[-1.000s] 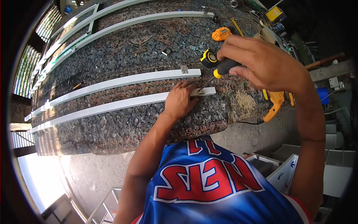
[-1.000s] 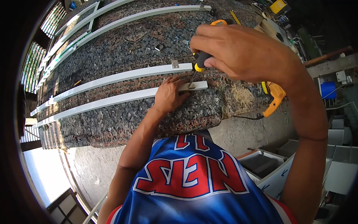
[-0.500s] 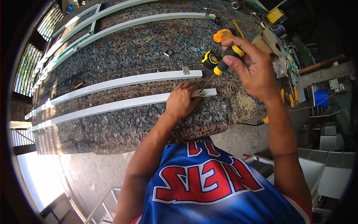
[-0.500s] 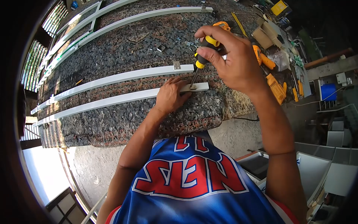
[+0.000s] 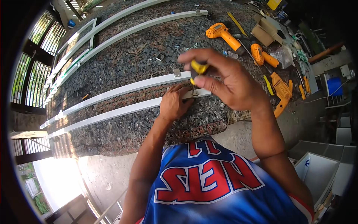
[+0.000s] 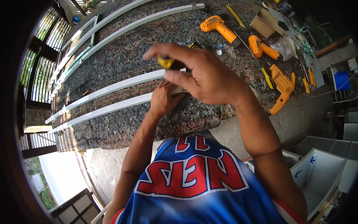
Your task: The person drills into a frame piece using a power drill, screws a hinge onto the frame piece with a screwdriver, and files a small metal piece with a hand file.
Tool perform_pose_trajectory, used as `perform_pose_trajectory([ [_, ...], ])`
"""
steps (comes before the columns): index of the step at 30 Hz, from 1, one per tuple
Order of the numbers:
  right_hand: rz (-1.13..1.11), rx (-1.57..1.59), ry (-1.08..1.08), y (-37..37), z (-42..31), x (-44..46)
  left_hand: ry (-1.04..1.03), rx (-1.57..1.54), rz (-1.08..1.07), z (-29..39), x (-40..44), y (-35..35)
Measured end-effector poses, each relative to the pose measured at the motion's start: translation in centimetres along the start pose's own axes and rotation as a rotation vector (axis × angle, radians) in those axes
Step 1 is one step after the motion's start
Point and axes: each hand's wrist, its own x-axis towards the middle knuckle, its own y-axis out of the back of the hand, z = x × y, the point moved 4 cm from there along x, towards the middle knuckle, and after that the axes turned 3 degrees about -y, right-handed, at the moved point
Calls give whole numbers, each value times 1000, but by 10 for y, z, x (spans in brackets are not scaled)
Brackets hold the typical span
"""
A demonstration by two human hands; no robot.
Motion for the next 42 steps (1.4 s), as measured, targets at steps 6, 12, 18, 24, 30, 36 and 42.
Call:
perform_pose_trajectory([
  [6, 58, 159, 160, -1, 14, -2, 92, -2, -107, 7, 6, 3],
  [12, 162, 206, 324, 30, 17, -16, 37, 11, 70, 1, 0, 0],
  [18, 566, 247, 202, 112, 45, -57, -19, 113, 204, 19, -1, -6],
  [24, 440, 284, 114, 56, 56, -45, 46, 133, 296, 29, -9, -17],
  [30, 434, 161, 126, 69, 56, -40, 122, -1, 249, 29, -1, -9],
  [36, 684, 187, 83, 151, 71, -96, 272, -54, 336, 13, 38, 34],
  [42, 811, 110, -87, 172, 81, -161, -153, 17, 108, 72, 118, -7],
])
